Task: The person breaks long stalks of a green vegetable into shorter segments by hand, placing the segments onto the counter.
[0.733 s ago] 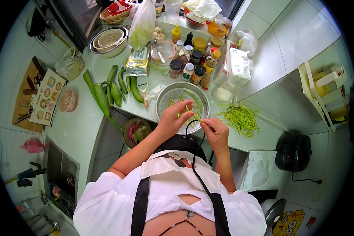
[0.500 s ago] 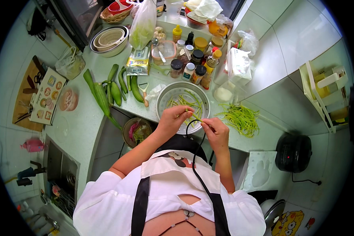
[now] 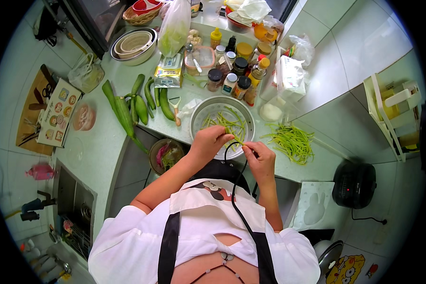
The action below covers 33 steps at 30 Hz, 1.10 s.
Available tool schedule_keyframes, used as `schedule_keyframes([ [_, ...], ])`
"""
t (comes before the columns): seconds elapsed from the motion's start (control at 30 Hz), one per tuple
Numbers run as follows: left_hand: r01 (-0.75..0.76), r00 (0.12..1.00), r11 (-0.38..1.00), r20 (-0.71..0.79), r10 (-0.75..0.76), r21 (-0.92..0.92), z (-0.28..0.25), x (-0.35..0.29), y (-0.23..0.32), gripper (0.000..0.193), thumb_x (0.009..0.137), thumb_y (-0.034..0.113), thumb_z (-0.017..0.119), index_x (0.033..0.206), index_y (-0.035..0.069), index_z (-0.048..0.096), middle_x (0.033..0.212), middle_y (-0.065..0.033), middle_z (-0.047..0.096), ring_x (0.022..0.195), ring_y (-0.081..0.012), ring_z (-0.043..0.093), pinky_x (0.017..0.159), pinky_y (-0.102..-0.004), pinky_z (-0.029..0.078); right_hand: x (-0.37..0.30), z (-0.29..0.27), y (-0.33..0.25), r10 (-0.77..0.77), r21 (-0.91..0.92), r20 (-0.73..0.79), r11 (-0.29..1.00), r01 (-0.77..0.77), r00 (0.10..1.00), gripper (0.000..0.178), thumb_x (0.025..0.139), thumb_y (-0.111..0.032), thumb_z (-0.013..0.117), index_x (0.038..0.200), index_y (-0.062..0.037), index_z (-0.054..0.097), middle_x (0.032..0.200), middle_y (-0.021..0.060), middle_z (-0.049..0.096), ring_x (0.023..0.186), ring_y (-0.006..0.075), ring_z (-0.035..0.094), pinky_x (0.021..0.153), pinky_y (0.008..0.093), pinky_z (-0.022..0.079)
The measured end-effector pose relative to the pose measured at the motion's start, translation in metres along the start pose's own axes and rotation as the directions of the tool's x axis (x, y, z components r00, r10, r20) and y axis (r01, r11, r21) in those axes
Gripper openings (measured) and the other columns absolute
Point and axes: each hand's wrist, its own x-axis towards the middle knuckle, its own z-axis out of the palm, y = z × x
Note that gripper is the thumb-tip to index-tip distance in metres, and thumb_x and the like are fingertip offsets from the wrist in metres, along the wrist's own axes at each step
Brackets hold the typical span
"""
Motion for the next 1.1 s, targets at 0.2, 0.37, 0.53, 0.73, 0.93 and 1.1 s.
schedule_keyframes([
  [0.2, -0.139, 0.982, 0.982, 0.147, 0.119, 0.131, 0.008, -0.009, -0.003, 0.023, 0.078, 0.022, 0.067, 0.073, 0.004, 0.054, 0.07, -0.0129, 0.055, 0.068, -0.0336, 0.056, 0.06, -0.0414, 0.044, 0.005, 0.004, -0.002, 0.051, 0.068, -0.075, 0.997, -0.046, 0.996, 0.011, 0.083, -0.012, 0.065, 0.088, -0.0019, 0.067, 0.074, 0.0085, 0.064, 0.06, 0.0139, 0.059, 0.054, 0.027, 0.045],
  [0.37, -0.001, 0.979, 0.936, 0.192, -0.071, 0.351, -0.009, -0.023, -0.031, 0.021, 0.084, 0.025, 0.059, 0.078, 0.006, 0.057, 0.075, -0.0131, 0.058, 0.074, -0.0339, 0.058, 0.064, -0.0433, 0.046, 0.019, 0.003, 0.027, 0.202, 0.438, -0.238, 0.896, -0.081, 0.95, 0.016, 0.09, -0.016, 0.059, 0.096, -0.0016, 0.062, 0.078, 0.0044, 0.064, 0.055, 0.0073, 0.052, 0.05, 0.0223, 0.042],
  [0.53, 0.213, 0.953, 0.821, 0.072, -0.293, 0.53, -0.047, -0.065, -0.077, 0.021, 0.085, 0.026, 0.057, 0.081, 0.006, 0.06, 0.083, -0.014, 0.062, 0.08, -0.0334, 0.06, 0.068, -0.0445, 0.048, 0.023, -0.003, 0.03, 0.355, 0.708, -0.145, 0.69, -0.154, 0.923, 0.015, 0.095, -0.017, 0.052, 0.099, -0.0035, 0.057, 0.08, 0.0058, 0.064, 0.053, 0.0043, 0.045, 0.047, 0.0188, 0.038],
  [0.73, 0.487, 0.751, 0.549, -0.005, -0.66, 0.679, -0.066, -0.119, -0.151, 0.025, 0.083, 0.03, 0.06, 0.081, 0.006, 0.065, 0.083, -0.0152, 0.065, 0.079, -0.0336, 0.063, 0.068, -0.0443, 0.049, 0.024, 0.003, 0.031, 0.341, 0.799, -0.096, 0.587, -0.132, 0.935, 0.014, 0.095, -0.018, 0.05, 0.101, -0.0055, 0.054, 0.083, 0.0076, 0.064, 0.056, 0.0054, 0.048, 0.048, 0.0193, 0.039],
  [0.93, 0.495, 0.67, 0.414, -0.033, -0.741, 0.763, -0.068, -0.143, -0.192, 0.026, 0.08, 0.03, 0.065, 0.084, 0.004, 0.066, 0.085, -0.0155, 0.066, 0.082, -0.0323, 0.064, 0.07, -0.0431, 0.051, 0.024, 0.006, 0.025, 0.31, 0.813, -0.062, 0.567, -0.132, 0.949, 0.014, 0.095, -0.019, 0.05, 0.101, -0.0066, 0.053, 0.085, 0.0073, 0.064, 0.057, 0.0056, 0.048, 0.048, 0.0191, 0.04],
  [1.1, 0.501, 0.638, 0.338, -0.076, -0.766, 0.797, -0.072, -0.147, -0.198, 0.027, 0.08, 0.03, 0.065, 0.085, 0.004, 0.067, 0.085, -0.0153, 0.067, 0.082, -0.0319, 0.065, 0.07, -0.0422, 0.051, 0.023, 0.009, 0.022, 0.317, 0.828, -0.032, 0.539, -0.152, 0.948, 0.013, 0.095, -0.018, 0.051, 0.1, -0.0069, 0.054, 0.085, 0.0067, 0.063, 0.057, 0.0056, 0.049, 0.049, 0.0186, 0.04],
])
